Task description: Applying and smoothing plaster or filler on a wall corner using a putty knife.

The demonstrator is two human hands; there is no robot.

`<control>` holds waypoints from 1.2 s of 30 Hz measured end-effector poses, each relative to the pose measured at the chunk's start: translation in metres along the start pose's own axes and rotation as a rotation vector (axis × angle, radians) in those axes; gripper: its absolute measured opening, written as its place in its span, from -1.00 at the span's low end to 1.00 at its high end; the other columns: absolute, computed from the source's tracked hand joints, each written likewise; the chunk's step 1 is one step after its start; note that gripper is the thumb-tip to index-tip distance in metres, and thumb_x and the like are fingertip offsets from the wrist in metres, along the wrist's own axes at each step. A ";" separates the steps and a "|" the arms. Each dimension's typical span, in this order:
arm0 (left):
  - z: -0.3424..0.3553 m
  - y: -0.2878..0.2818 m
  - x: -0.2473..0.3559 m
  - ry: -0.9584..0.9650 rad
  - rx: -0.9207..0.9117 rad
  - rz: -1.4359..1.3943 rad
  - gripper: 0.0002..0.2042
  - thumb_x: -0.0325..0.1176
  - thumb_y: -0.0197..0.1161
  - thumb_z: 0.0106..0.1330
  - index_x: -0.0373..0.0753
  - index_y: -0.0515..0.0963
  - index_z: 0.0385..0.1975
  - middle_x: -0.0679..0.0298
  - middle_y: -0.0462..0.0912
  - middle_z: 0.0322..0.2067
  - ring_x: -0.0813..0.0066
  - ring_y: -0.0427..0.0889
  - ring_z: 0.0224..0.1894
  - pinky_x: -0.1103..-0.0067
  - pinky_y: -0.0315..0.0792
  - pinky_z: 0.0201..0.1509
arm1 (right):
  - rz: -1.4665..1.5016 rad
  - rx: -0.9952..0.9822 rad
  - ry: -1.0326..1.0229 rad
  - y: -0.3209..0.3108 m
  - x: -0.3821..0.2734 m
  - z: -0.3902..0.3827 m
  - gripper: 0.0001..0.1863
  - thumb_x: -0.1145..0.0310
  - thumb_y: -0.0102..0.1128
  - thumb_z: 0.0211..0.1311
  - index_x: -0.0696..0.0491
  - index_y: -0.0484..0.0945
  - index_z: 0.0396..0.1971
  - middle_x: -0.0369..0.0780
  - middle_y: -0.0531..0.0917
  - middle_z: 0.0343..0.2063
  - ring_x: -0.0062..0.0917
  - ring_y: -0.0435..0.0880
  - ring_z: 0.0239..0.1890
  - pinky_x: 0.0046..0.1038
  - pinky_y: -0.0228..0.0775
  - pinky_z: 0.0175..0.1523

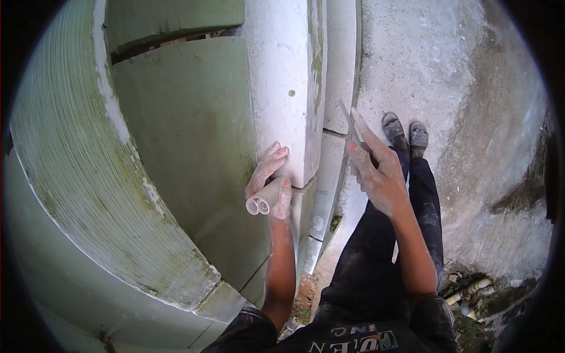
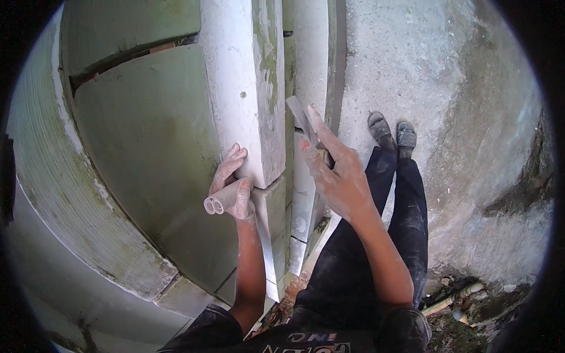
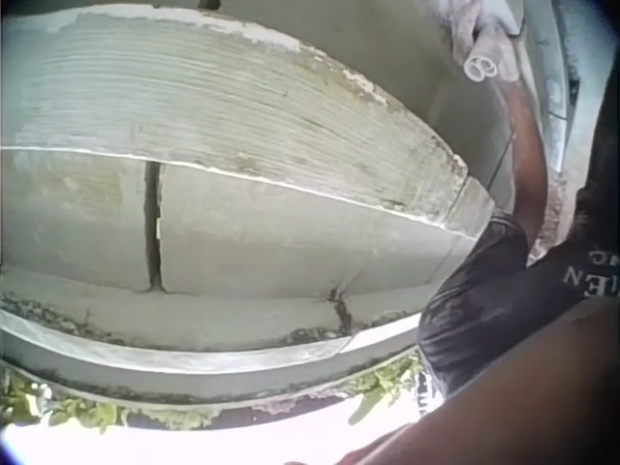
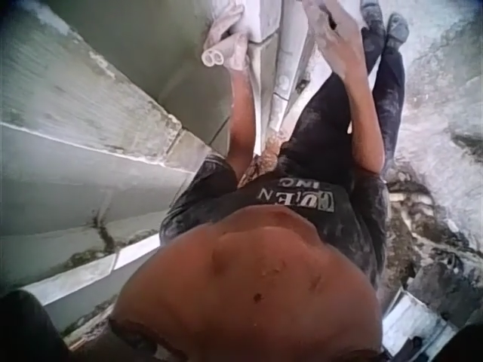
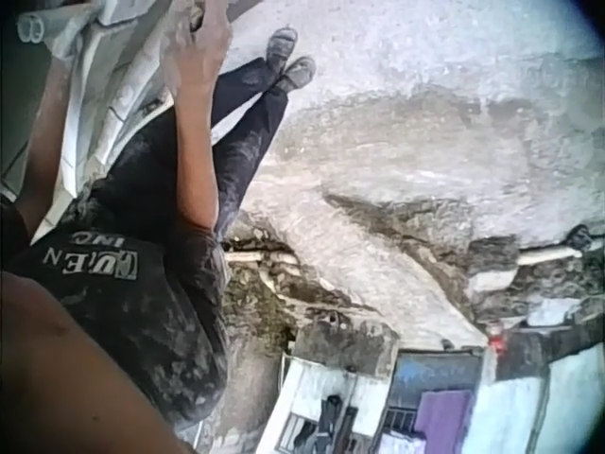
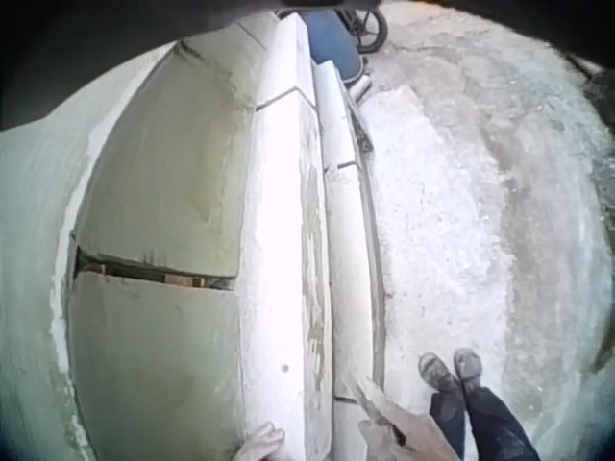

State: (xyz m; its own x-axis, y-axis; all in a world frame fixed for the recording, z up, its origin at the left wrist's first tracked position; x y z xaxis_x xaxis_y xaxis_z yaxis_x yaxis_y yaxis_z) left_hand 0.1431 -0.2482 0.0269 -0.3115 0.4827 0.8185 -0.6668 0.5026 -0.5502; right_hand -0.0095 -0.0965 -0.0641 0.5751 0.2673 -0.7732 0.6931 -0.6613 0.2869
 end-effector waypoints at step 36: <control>-0.072 0.095 -0.005 -0.969 0.296 -0.693 -0.56 -0.53 0.35 0.21 -0.23 0.30 0.02 0.25 0.53 -0.24 0.54 0.58 -0.40 0.62 0.48 -0.47 | -0.115 0.304 -0.577 0.021 -0.059 0.035 -0.56 0.48 0.28 0.26 0.08 0.59 0.17 -0.11 0.59 0.11 -0.28 0.63 0.10 -0.39 0.45 0.19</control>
State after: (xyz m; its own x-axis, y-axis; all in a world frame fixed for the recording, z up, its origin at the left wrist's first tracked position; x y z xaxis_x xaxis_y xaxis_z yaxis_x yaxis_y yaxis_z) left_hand 0.1306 -0.1515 -0.0414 -0.1205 -0.6178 0.7771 -0.9803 0.1976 0.0051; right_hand -0.0441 -0.1503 -0.0322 0.1210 -0.0143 -0.9926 0.5338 -0.8421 0.0772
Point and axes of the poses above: each hand's wrist, its own z-axis towards the middle knuckle, its own y-axis out of the palm, x = y × z, the point moved 8 cm from there along z, towards the middle knuckle
